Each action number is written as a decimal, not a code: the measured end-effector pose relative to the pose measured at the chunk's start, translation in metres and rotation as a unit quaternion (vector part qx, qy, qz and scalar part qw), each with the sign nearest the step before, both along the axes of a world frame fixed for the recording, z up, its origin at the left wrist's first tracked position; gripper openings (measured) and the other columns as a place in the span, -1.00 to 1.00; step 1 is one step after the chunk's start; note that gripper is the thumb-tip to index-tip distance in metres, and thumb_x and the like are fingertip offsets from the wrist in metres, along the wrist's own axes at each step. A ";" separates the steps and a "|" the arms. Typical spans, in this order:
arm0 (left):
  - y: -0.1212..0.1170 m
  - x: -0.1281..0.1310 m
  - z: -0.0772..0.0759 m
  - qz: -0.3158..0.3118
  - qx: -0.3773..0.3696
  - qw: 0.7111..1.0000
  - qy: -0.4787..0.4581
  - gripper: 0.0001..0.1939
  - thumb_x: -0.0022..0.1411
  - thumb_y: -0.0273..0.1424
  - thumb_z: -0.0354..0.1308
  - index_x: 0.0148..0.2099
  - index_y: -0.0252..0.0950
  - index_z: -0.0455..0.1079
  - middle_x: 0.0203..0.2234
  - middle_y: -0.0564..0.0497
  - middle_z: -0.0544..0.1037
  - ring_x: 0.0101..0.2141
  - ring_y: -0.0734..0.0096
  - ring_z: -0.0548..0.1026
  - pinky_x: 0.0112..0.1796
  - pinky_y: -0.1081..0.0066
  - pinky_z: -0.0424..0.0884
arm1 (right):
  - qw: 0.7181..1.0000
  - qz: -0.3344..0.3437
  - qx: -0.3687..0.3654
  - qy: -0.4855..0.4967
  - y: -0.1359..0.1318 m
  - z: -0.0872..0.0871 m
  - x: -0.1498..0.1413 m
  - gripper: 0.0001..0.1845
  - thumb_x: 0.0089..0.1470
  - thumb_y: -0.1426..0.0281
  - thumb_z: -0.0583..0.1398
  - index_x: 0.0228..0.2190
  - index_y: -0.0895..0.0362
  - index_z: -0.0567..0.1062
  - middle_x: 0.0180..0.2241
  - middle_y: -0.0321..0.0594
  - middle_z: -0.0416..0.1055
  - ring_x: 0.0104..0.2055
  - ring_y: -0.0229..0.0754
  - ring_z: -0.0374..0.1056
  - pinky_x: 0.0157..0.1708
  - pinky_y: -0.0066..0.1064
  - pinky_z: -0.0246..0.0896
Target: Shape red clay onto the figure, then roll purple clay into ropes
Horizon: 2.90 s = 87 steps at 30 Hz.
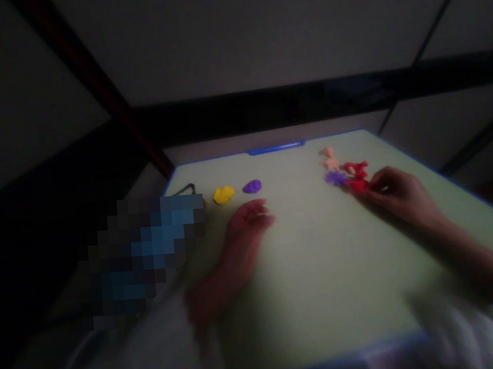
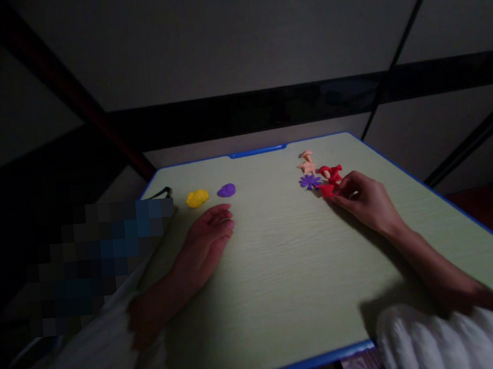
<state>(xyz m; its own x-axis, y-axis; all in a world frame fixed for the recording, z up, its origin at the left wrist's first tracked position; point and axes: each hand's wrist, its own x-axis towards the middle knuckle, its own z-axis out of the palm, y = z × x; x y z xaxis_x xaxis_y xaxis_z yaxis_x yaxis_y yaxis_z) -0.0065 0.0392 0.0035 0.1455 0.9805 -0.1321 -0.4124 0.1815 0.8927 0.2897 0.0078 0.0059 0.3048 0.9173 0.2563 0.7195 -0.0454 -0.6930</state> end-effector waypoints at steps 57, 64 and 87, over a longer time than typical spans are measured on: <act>0.000 0.003 0.001 0.016 -0.019 1.000 0.007 -0.67 -0.27 -0.60 0.27 -0.33 -0.31 0.41 -0.45 0.11 0.42 -0.38 0.59 0.35 -0.30 0.57 0.26 | 0.986 -0.086 -0.115 0.090 0.003 0.011 0.018 -0.51 -0.30 0.23 0.31 -0.28 0.14 0.36 -0.49 -0.17 0.47 -0.53 -0.20 0.31 -0.57 -0.44 0.12; 0.000 0.003 0.002 0.018 -0.016 0.999 0.021 -0.69 -0.25 -0.58 0.27 -0.34 -0.30 0.41 -0.45 0.12 0.41 -0.38 0.58 0.34 -0.29 0.54 0.25 | 0.985 -0.078 -0.119 0.096 0.001 0.016 0.017 -0.51 -0.34 0.18 0.31 -0.31 0.13 0.38 -0.51 -0.18 0.48 -0.52 -0.20 0.30 -0.56 -0.45 0.11; 0.000 0.001 0.001 0.005 -0.009 1.000 0.026 -0.71 -0.21 -0.57 0.26 -0.33 -0.30 0.39 -0.44 0.10 0.41 -0.40 0.57 0.33 -0.32 0.51 0.23 | 0.989 -0.083 -0.112 0.040 0.002 0.010 0.026 -0.48 -0.16 0.20 0.28 -0.18 0.28 0.47 -0.50 -0.10 0.48 -0.56 -0.23 0.26 -0.60 -0.45 0.06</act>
<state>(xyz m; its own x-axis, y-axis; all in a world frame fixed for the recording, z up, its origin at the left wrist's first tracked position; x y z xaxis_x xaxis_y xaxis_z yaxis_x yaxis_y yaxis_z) -0.0051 0.0389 0.0046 0.1281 0.9792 -0.1570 -0.3669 0.1939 0.9098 0.3157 0.0095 0.0155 0.4676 0.8837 0.0218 0.6318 -0.3169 -0.7074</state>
